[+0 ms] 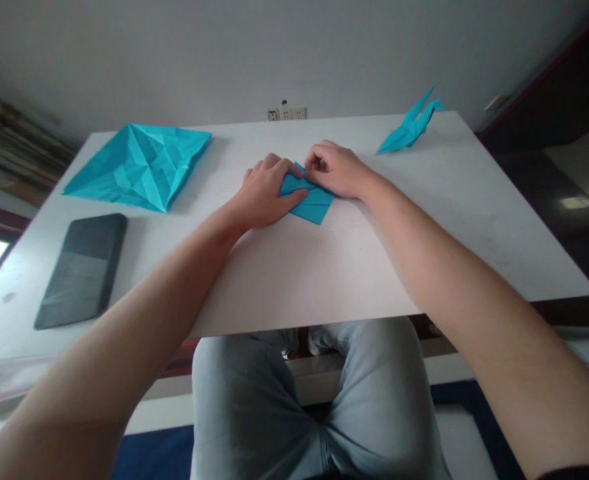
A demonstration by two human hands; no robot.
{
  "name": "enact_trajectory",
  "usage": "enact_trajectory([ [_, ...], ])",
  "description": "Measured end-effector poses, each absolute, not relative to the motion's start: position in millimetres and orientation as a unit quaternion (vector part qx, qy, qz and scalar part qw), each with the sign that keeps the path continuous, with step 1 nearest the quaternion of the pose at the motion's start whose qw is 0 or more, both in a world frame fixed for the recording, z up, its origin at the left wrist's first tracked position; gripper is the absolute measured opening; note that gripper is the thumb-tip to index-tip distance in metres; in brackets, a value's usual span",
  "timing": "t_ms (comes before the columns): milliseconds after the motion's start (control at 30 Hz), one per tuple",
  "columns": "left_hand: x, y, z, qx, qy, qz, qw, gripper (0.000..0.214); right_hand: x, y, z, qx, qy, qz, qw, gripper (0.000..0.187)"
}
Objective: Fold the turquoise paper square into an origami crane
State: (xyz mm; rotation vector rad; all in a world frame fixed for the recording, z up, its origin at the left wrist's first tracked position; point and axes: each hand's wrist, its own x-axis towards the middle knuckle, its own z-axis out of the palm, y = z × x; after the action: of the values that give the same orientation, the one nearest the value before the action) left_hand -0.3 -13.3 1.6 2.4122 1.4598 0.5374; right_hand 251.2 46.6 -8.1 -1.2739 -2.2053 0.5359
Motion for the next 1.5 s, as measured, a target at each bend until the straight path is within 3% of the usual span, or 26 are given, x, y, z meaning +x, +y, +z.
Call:
enact_trajectory([
  [1500, -0.2, -15.3, 5.9, 0.834, 0.508, 0.166, 0.136, 0.06, 253.3, 48.6, -10.1, -0.463, -0.83, 0.186, 0.25, 0.004],
])
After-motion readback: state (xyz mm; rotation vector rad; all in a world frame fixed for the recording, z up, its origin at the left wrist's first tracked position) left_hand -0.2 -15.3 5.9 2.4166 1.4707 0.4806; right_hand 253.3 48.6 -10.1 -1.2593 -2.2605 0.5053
